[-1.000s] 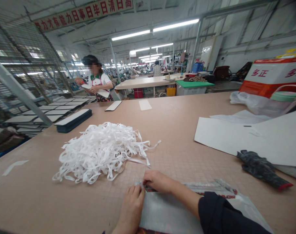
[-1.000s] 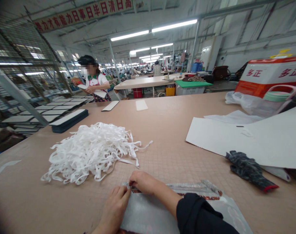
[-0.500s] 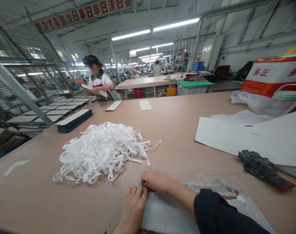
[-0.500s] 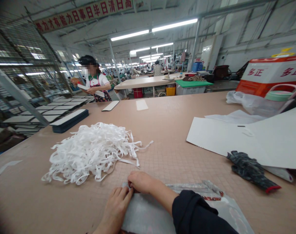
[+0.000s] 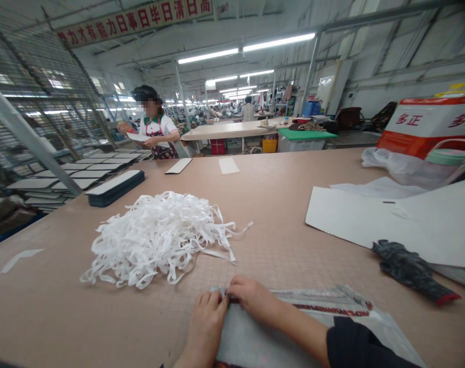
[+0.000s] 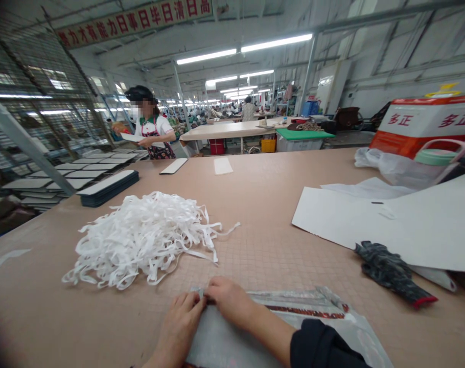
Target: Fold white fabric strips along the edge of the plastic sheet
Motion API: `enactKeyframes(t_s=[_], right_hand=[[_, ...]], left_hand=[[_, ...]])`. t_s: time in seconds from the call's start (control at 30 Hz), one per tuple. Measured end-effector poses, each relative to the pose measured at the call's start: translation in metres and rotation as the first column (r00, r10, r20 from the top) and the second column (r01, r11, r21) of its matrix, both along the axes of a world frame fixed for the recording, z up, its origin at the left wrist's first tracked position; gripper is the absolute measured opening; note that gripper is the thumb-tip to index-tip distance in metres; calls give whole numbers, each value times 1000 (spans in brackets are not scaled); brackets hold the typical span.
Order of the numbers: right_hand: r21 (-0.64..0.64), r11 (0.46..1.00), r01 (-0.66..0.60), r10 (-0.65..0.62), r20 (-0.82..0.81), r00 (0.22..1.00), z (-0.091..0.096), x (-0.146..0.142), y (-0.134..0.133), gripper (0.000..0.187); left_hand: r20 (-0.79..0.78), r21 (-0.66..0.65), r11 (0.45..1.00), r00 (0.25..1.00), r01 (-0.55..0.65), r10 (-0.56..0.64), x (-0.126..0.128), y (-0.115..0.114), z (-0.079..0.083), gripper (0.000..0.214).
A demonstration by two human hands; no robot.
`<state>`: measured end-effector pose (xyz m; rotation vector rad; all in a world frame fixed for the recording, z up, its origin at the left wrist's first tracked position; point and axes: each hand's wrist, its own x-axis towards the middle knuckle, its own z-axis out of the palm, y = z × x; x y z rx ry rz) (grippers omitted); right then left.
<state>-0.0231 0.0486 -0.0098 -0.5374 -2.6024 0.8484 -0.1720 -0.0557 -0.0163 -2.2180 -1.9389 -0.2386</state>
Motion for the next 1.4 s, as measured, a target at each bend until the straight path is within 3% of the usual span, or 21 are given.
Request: enactKeyframes(t_s=[0.13, 0.3, 0.47, 0.6, 0.73, 0.83, 0.93, 1.07, 1.2, 1.3, 1.4], right_hand=[[239, 971, 13, -41, 112, 993, -2, -4, -10, 13], [502, 864, 36, -150, 189, 971, -3, -21, -23, 8], [515, 853, 80, -209, 197, 958, 3, -18, -32, 12], [524, 852, -8, -129, 223, 966, 12, 22, -36, 14], [475, 878, 55, -239, 335, 912, 19, 93, -37, 10], [397, 887, 235, -407, 435, 803, 22, 149, -31, 12], [301, 862, 408, -507, 497, 704, 26, 186, -18, 17], [150, 820, 552, -550, 471, 690, 32, 196, -2, 16], [93, 852, 515, -491, 479, 727, 47, 192, -6, 15], [49, 876, 480, -450, 437, 779, 70, 201, -24, 15], [-130, 865, 485, -363, 506, 782, 98, 219, -39, 11]], left_hand=[[10, 13, 1000, 1000, -5, 4, 0, -1, -2, 27], [-10, 149, 987, 998, 64, -63, -2, 0, -8, 27], [-79, 226, 958, 984, 176, -162, -4, 3, -5, 34], [-117, 193, 947, 964, 257, -238, -11, 9, -1, 39], [-106, 92, 950, 952, 297, -288, -23, 17, -2, 38], [-39, 17, 972, 971, 236, -235, -23, 22, 4, 30], [-6, -99, 981, 986, 166, -167, -9, 28, 17, 24], [-9, -162, 973, 985, 167, -170, 21, 40, 26, 29], [-3, -51, 946, 948, 319, -320, 37, 46, 22, 32], [15, 65, 911, 913, 407, -409, 38, 41, 33, 19], [41, 22, 872, 871, 489, -489, 36, 22, 53, 14]])
